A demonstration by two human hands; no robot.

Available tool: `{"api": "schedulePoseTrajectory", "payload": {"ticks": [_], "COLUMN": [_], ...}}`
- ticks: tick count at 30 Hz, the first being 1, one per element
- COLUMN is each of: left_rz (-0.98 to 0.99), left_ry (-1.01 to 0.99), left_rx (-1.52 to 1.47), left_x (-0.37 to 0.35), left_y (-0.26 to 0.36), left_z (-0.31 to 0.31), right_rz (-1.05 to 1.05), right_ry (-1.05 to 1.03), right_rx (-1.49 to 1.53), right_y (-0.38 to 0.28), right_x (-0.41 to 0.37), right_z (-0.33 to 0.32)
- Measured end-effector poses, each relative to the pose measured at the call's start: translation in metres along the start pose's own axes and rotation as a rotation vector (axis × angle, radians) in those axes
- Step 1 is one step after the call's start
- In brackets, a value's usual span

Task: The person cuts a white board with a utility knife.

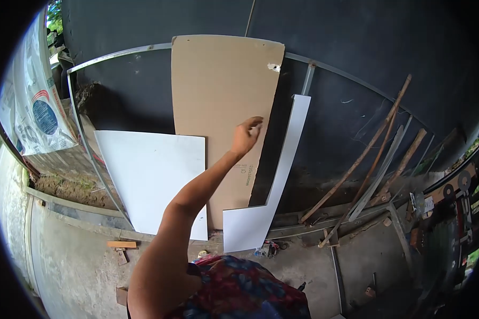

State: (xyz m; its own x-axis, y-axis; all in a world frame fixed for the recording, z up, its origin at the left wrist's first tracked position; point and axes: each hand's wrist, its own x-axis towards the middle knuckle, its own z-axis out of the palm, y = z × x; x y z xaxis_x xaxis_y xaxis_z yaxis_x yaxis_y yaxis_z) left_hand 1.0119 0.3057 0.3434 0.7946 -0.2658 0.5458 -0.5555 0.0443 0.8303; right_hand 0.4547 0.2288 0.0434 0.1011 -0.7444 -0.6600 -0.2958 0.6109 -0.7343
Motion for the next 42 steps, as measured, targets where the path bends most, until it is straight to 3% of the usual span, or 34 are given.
{"api": "schedulePoseTrajectory", "payload": {"ticks": [3,5,7,10,12,14,16,22,34,37,40,42], "left_rz": [0.159,0.038,0.116,-0.064,-0.061,-0.328,-0.399,-0.305,-0.218,-0.089,-0.094,0.041], "left_ry": [0.227,0.416,0.541,0.44,0.275,-0.032,-0.189,-0.179,-0.094,-0.019,-0.013,0.031], "left_rx": [0.188,0.324,0.607,0.967,1.208,1.224,1.221,1.272,1.359,1.391,1.351,1.34], "left_x": [-0.012,-0.017,-0.016,-0.021,-0.027,-0.032,-0.045,-0.057,-0.053,-0.06,-0.067,-0.08], "left_y": [-0.018,-0.033,-0.059,-0.086,-0.113,-0.105,-0.114,-0.124,-0.108,-0.11,-0.099,-0.092], "left_z": [-0.065,-0.131,-0.195,-0.265,-0.297,-0.312,-0.321,-0.326,-0.323,-0.327,-0.33,-0.334], "right_rz": [-0.007,-0.01,-0.013,-0.026,-0.047,-0.069,-0.1,-0.161,-0.001,0.008,0.011,0.004], "right_ry": [-0.032,-0.049,-0.065,-0.086,-0.099,-0.115,-0.126,-0.127,0.028,0.027,0.004,-0.019], "right_rx": [-0.047,-0.083,-0.114,-0.161,-0.187,-0.219,-0.241,-0.235,-0.353,-0.374,-0.406,-0.435], "right_y": [0.001,0.003,0.006,0.013,0.02,0.029,0.037,0.074,0.089,0.088,0.082,0.075], "right_x": [-0.001,-0.005,-0.009,-0.017,-0.022,-0.028,-0.033,-0.041,-0.11,-0.115,-0.114,-0.11], "right_z": [0.012,0.018,0.024,0.029,0.028,0.024,0.021,-0.007,-0.03,-0.029,-0.02,-0.011]}}
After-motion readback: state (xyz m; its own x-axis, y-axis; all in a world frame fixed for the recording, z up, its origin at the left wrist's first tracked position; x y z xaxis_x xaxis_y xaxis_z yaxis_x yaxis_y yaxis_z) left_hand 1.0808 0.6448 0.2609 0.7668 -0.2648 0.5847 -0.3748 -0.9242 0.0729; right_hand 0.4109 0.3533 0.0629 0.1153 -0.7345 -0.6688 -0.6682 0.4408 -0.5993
